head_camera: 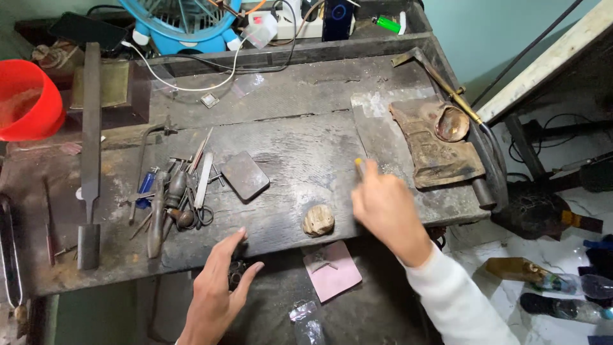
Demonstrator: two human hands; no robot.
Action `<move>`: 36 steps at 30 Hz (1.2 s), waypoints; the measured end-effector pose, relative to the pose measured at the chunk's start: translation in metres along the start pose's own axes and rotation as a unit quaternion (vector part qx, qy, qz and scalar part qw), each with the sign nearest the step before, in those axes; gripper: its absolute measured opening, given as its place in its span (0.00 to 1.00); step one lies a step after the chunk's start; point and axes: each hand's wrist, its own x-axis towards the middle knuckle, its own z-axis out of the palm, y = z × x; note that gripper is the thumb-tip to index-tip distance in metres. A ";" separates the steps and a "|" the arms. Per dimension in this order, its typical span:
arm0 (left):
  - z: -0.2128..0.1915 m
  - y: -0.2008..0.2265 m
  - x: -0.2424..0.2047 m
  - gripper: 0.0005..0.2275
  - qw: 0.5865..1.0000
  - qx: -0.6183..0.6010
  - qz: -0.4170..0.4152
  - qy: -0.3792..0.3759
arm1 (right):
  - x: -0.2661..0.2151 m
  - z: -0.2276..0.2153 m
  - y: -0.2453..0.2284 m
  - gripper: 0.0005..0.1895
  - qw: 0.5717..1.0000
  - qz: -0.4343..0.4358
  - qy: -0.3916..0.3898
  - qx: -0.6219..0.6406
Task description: Cleaning a jewelry workbench with a brush and sorting small metal components into plastic bags.
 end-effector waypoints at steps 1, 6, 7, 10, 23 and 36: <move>0.003 0.000 -0.003 0.28 1.000 -0.001 0.000 0.002 | 0.012 0.012 -0.009 0.11 1.000 -0.001 0.000 -0.001; 0.016 0.000 -0.008 0.27 0.999 -0.046 -0.015 0.007 | 0.029 0.050 -0.088 0.22 0.992 -0.026 -0.118 0.035; 0.017 0.000 -0.008 0.27 0.999 -0.045 -0.016 0.007 | 0.022 0.054 -0.095 0.22 0.992 -0.027 -0.120 0.036; 0.014 0.001 -0.012 0.29 0.997 -0.057 -0.054 0.023 | 0.001 0.050 -0.110 0.25 0.988 -0.110 -0.096 -0.044; 0.002 -0.046 0.121 0.49 0.994 0.086 0.012 -0.064 | -0.073 0.029 -0.079 0.28 0.955 -0.280 -0.040 0.086; 0.021 -0.077 0.231 0.48 0.878 -0.134 -0.415 -0.199 | -0.141 0.035 0.001 0.28 0.962 -0.244 0.033 0.117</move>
